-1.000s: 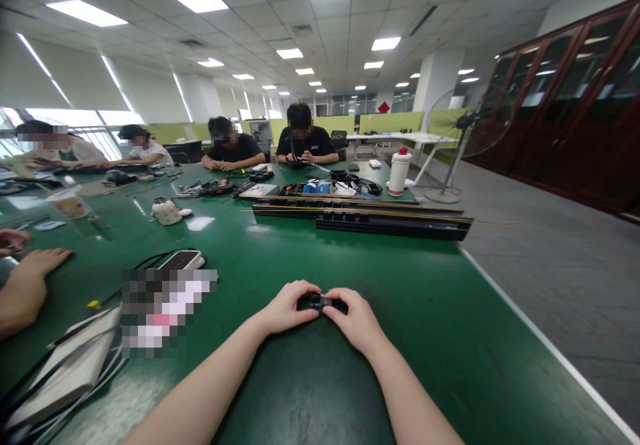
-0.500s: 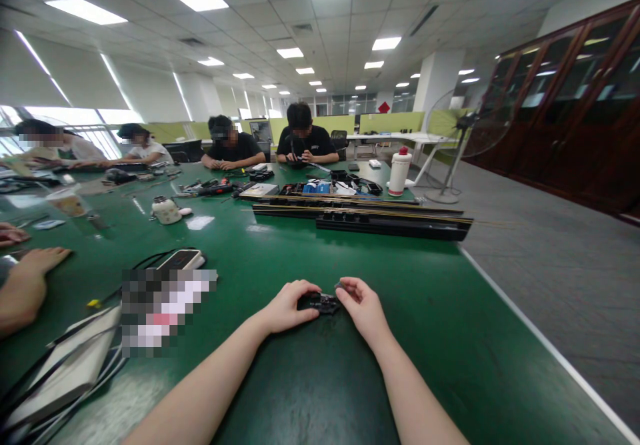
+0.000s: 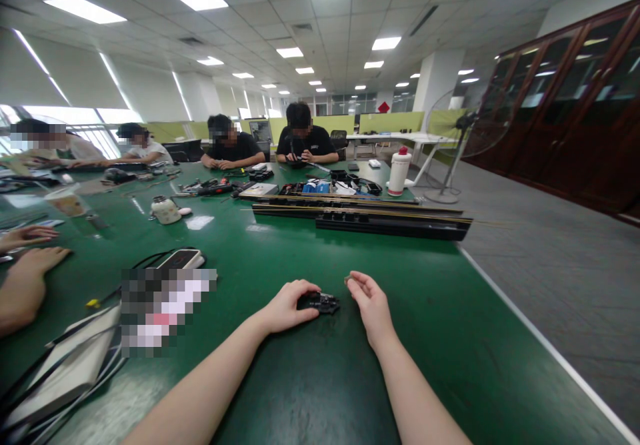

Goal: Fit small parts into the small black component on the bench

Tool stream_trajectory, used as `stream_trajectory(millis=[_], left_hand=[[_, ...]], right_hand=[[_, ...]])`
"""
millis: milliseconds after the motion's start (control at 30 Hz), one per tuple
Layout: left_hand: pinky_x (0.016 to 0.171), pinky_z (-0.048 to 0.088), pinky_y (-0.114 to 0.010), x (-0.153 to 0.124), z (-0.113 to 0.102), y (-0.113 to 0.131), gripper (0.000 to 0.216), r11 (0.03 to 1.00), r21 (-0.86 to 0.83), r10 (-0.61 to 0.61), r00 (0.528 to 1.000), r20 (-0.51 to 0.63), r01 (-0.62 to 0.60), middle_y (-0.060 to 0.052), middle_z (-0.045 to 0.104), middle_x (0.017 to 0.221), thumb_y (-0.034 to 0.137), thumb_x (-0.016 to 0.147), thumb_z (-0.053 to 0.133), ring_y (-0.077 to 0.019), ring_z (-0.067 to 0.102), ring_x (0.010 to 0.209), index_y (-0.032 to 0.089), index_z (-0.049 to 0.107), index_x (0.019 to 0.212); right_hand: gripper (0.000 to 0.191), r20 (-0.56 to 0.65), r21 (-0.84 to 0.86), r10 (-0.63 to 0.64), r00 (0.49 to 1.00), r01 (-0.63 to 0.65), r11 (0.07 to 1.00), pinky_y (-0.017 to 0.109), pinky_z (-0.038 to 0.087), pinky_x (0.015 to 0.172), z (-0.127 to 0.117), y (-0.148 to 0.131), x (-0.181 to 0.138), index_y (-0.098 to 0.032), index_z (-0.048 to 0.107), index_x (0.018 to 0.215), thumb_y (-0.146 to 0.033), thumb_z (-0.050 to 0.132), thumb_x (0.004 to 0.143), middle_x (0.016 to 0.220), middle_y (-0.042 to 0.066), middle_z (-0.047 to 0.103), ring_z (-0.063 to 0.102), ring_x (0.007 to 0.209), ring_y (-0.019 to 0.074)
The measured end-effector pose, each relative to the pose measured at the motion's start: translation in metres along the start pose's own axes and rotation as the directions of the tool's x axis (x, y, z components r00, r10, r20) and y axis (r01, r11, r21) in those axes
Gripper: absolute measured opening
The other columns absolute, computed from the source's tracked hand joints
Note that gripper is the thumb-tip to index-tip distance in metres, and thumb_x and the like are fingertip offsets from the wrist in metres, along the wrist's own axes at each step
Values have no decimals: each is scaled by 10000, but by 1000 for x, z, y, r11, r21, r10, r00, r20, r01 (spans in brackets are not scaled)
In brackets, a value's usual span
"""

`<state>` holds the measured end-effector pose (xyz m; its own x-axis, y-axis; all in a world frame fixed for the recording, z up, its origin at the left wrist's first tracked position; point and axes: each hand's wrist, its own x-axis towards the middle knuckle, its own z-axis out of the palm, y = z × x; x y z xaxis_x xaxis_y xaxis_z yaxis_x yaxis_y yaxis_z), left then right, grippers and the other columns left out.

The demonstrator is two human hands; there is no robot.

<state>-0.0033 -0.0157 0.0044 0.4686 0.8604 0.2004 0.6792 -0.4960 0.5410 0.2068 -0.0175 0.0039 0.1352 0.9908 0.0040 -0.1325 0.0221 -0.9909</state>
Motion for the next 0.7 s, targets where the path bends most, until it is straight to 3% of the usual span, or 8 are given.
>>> stream_trajectory(millis=[200,467,700], left_hand=[[880,431,-357,0,1,-1,408,1000,14,1,1000,-10,-1,-43,642,1044,327,728,697,-237,572,974,217,595,1108],[888,432,-354,0,1,-1,412,1000,7,0,1000,-1,0,-43,641,1054,329,728,692,-238,575,982,218,593,1111],[882,428,-346,0,2,-3,407,1000,3,7,1000,-15,-7,-35,643,1056,339,733,690,-232,573,976,223,593,1110]], right_hand=[[422,-36,58,5,999,-3,998,360,498,764,-2,3,3,-198,634,966,-459,700,641,974,90,695,637,948,254],[369,-110,266,93,990,-61,962,241,472,652,0,-6,0,-222,682,859,-397,780,549,826,11,705,634,793,159],[333,-121,282,87,989,-50,958,237,483,619,1,-8,0,-224,686,831,-377,781,550,791,4,706,637,742,150]])
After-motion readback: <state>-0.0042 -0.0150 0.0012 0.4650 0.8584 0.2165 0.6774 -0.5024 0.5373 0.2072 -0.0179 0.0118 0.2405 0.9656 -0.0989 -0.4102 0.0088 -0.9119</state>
